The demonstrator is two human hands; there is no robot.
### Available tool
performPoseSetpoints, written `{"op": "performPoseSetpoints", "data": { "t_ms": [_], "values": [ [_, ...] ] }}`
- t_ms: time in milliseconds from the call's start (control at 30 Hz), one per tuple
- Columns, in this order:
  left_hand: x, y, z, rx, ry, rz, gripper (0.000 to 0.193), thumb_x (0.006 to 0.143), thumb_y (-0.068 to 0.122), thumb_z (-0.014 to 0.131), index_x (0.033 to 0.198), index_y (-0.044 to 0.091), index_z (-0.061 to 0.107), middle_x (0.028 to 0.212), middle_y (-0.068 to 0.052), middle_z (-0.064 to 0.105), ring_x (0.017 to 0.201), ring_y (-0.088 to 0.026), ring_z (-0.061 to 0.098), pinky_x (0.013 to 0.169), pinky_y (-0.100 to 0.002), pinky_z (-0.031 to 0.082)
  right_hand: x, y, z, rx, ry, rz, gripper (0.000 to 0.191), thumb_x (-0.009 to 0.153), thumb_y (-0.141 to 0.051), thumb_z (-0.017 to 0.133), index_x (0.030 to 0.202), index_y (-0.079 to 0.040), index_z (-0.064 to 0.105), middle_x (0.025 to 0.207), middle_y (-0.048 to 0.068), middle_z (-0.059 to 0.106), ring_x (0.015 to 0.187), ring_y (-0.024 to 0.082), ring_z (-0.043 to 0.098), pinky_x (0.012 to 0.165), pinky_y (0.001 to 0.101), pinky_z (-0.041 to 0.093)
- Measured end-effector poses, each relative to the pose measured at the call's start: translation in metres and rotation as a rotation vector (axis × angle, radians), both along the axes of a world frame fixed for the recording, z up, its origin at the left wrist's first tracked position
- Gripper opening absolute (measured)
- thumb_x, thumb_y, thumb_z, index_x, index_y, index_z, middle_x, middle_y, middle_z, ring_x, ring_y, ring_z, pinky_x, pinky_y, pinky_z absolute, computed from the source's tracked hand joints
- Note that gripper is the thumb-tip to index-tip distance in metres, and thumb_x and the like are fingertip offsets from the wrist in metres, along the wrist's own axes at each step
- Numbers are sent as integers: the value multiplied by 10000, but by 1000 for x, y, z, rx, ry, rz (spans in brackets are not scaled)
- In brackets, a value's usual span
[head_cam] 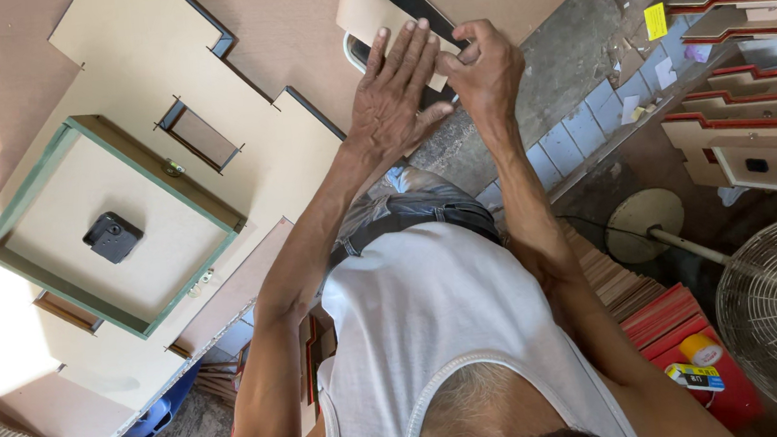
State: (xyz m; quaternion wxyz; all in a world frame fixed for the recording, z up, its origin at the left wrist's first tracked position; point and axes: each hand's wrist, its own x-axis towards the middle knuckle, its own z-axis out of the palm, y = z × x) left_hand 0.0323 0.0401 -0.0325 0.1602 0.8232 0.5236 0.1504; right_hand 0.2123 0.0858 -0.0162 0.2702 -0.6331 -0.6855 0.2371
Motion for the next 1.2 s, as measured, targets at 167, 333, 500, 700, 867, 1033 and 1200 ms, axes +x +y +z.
{"op": "performPoseSetpoints", "data": {
  "t_ms": [167, 333, 500, 700, 867, 1033, 1200],
  "values": [
    [10, 4, 13, -89, 124, -82, 1050, 853, 858, 251, 1597, 117, 260, 1663, -101, 232, 1537, -244, 150, 1256, -447, 36, 27, -3, 4, -43, -57, 23, 383, 835, -202, 959, 1091, -59, 711, 770, 12, 720, 668, 160, 716, 626, 309, 530],
    [17, 1, 13, -36, 110, -155, 1056, 873, 850, 282, 1611, 96, 244, 1684, -79, 244, 1551, -212, 150, 1284, -424, 28, 82, -21, 16, -230, 503, -215, 300, 876, -42, 840, 1123, -5, 674, 880, 68, 714, 781, 150, 752, 646, 235, 643],
    [19, 1, 6, 17, 161, -148, 954, 980, 768, 354, 1628, 73, 264, 1696, -94, 257, 1569, -195, 161, 1303, -408, 18, 96, -33, 14, -288, 627, -148, 233, 909, 15, 804, 1100, 41, 674, 905, 95, 717, 796, 124, 729, 718, 250, 658],
    [9, 2, 14, 9, 141, -143, 1029, 916, 810, 364, 1624, 68, 268, 1695, -108, 249, 1568, -208, 172, 1292, -427, 10, 65, -20, 18, -206, 608, 31, 221, 927, -19, 809, 1102, 31, 684, 953, 89, 747, 839, 142, 744, 751, 258, 670],
    [-8, 8, 20, -93, 151, 39, 1306, 738, 964, 450, 1597, 10, 210, 1670, -198, 179, 1549, -299, 125, 1246, -466, -19, 38, -9, 16, 115, 16, 231, 372, 829, -143, 908, 1141, -13, 751, 1209, 189, 686, 1095, 328, 675, 910, 428, 576],
    [-11, 8, 29, -97, 123, 78, 1367, 712, 977, 504, 1620, 0, 204, 1699, -198, 156, 1578, -308, 90, 1269, -509, -47, 24, -12, 26, 175, -39, 288, 484, 782, -185, 932, 1186, -7, 734, 1341, 241, 596, 1253, 391, 565, 1024, 490, 501],
    [-20, -29, 44, -85, -147, 156, 1145, 807, 862, 556, 1600, 79, 291, 1671, -182, 262, 1554, -317, 234, 1288, -539, 200, 57, -33, 28, -262, 526, 66, 431, 840, -200, 829, 1228, -90, 678, 1328, 160, 614, 1145, 244, 689, 799, 342, 632]
  ]
}}
